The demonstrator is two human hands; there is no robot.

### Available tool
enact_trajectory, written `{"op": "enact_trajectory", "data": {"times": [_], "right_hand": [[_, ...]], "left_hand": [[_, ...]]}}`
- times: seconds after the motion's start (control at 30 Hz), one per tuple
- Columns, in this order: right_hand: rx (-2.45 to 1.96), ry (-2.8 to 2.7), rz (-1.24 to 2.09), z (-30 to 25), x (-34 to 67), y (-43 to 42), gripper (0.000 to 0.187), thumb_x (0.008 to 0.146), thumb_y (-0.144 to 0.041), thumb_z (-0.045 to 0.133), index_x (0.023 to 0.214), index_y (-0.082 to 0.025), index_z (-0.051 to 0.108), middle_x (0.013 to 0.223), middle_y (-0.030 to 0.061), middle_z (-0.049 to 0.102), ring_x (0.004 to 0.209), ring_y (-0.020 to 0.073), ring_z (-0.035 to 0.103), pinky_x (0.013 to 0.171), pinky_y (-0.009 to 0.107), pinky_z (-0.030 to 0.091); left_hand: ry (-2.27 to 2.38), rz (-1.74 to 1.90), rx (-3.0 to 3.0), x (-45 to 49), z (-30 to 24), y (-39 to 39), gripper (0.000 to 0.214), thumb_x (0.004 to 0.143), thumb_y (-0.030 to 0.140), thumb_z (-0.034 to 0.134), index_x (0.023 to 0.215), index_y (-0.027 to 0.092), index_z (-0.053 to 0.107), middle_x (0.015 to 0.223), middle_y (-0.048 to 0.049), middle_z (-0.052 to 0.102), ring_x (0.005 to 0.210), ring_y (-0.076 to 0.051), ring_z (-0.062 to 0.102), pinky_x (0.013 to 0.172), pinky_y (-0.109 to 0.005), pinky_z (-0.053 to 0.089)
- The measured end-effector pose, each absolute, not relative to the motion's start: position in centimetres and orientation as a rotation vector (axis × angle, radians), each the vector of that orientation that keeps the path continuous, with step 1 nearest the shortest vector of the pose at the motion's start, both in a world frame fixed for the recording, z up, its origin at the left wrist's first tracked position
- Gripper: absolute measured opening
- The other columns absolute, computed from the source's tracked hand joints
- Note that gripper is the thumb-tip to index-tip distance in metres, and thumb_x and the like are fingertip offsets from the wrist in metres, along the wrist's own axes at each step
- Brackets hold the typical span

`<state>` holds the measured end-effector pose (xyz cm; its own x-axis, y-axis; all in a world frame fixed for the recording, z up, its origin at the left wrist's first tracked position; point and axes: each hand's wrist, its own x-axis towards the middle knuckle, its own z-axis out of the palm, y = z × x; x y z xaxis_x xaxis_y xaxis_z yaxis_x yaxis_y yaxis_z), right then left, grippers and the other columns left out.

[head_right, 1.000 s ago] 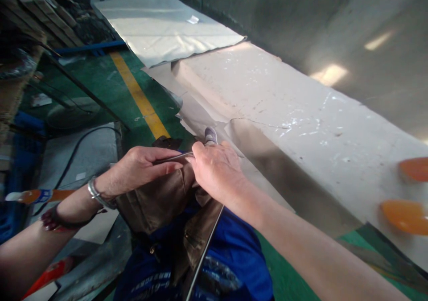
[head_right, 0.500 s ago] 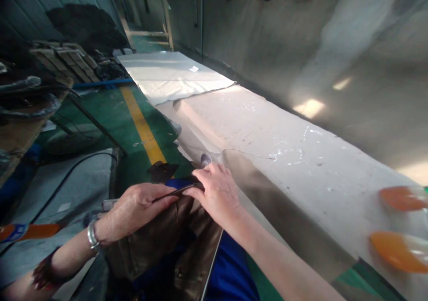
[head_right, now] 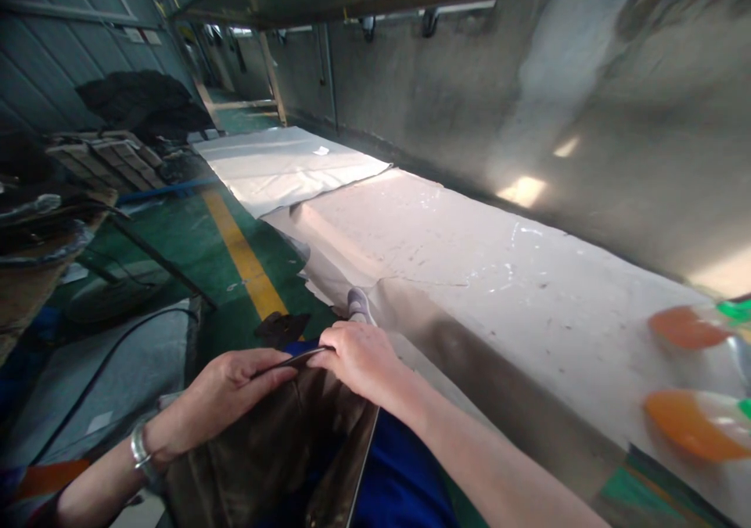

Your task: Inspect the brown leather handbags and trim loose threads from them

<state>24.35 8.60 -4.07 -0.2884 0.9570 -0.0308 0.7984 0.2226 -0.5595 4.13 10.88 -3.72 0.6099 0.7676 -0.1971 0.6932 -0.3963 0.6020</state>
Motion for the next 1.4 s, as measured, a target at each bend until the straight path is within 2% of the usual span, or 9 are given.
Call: {"op": "enact_trajectory", "data": {"times": [0.23, 0.4, 0.6, 0.7, 0.87, 1.1, 1.2, 1.27, 1.4], "right_hand": [[-1.668, -2.220, 0.548, -4.4, 23.6, 8.3, 0.017, 0.082, -0.026, 0.057, 0.067, -0.020, 0.063, 0.072, -0.0011, 0.065, 0.067, 0.0116, 0.058, 0.053, 0.024, 0.024], [-1.719, -2.160, 0.761, -2.8, 24.1, 7.5, 0.036, 0.091, -0.035, 0.044, 0.068, -0.017, 0.065, 0.070, 0.0029, 0.066, 0.064, 0.0136, 0.059, 0.055, 0.025, 0.030], [-1.753, -1.988, 0.823, -2.1, 25.3, 5.4, 0.022, 0.082, -0.031, 0.060, 0.099, -0.018, 0.063, 0.095, 0.0071, 0.067, 0.089, 0.0198, 0.061, 0.068, 0.025, 0.039], [-1.808, -1.928, 0.911, -2.5, 25.5, 5.1, 0.013, 0.083, -0.029, 0.058, 0.083, -0.017, 0.064, 0.079, 0.0033, 0.066, 0.074, 0.0156, 0.061, 0.060, 0.023, 0.036], [-1.774, -1.990, 0.882, -2.6, 25.2, 5.1, 0.024, 0.087, -0.028, 0.052, 0.068, -0.017, 0.062, 0.062, -0.0011, 0.058, 0.061, 0.0105, 0.055, 0.054, 0.021, 0.031], [-1.773, -2.053, 0.795, -2.7, 24.7, 4.5, 0.023, 0.088, -0.026, 0.051, 0.069, -0.018, 0.063, 0.061, -0.0017, 0.059, 0.057, 0.0110, 0.054, 0.052, 0.022, 0.033], [-1.711, -2.010, 0.649, -3.6, 24.8, 4.3, 0.010, 0.085, -0.023, 0.055, 0.092, -0.021, 0.063, 0.085, 0.0013, 0.066, 0.079, 0.0151, 0.061, 0.068, 0.024, 0.043], [-1.601, -2.029, 0.440, -4.2, 24.9, 4.3, 0.018, 0.084, -0.020, 0.058, 0.102, -0.021, 0.060, 0.098, 0.0038, 0.064, 0.091, 0.0168, 0.058, 0.079, 0.027, 0.044], [-1.438, -2.220, 0.035, -4.4, 25.1, 4.3, 0.016, 0.089, -0.016, 0.049, 0.087, -0.019, 0.064, 0.090, 0.0058, 0.061, 0.085, 0.0169, 0.055, 0.075, 0.027, 0.045]], "left_hand": [[0.978, -0.060, 2.246, 6.4, -1.9, 12.3, 0.021, 0.080, 0.031, 0.053, 0.094, 0.021, 0.066, 0.088, 0.0002, 0.069, 0.081, -0.016, 0.062, 0.071, -0.019, 0.043], [0.871, -0.138, 2.239, 7.1, -2.6, 13.3, 0.025, 0.081, 0.022, 0.046, 0.092, 0.020, 0.069, 0.081, 0.0016, 0.071, 0.073, -0.013, 0.063, 0.067, -0.017, 0.041], [1.005, 0.006, 2.082, 6.2, -2.9, 13.0, 0.030, 0.082, 0.032, 0.045, 0.090, 0.018, 0.071, 0.086, 0.0010, 0.072, 0.081, -0.016, 0.064, 0.075, -0.019, 0.044], [1.042, 0.034, 2.025, 5.9, -2.7, 12.6, 0.032, 0.081, 0.033, 0.044, 0.089, 0.017, 0.071, 0.086, 0.0005, 0.072, 0.082, -0.018, 0.064, 0.076, -0.021, 0.045], [1.065, 0.069, 1.956, 5.3, -2.5, 11.9, 0.033, 0.079, 0.034, 0.045, 0.090, 0.017, 0.071, 0.087, 0.0008, 0.072, 0.084, -0.019, 0.064, 0.077, -0.022, 0.046], [0.991, 0.158, 1.925, 4.7, -2.8, 11.6, 0.037, 0.081, 0.033, 0.047, 0.109, 0.018, 0.065, 0.109, 0.0020, 0.067, 0.103, -0.018, 0.060, 0.096, -0.025, 0.039], [0.984, 0.156, 1.938, 4.9, -2.8, 11.7, 0.035, 0.082, 0.030, 0.046, 0.108, 0.018, 0.066, 0.107, 0.0019, 0.068, 0.101, -0.019, 0.061, 0.094, -0.025, 0.041], [0.990, 0.155, 1.948, 5.1, -2.7, 11.8, 0.035, 0.081, 0.029, 0.046, 0.108, 0.019, 0.066, 0.106, 0.0020, 0.069, 0.099, -0.019, 0.062, 0.091, -0.025, 0.041], [1.044, 0.153, 1.937, 5.4, -2.6, 11.9, 0.034, 0.080, 0.029, 0.046, 0.104, 0.018, 0.069, 0.099, 0.0017, 0.071, 0.093, -0.020, 0.063, 0.085, -0.025, 0.043]]}}
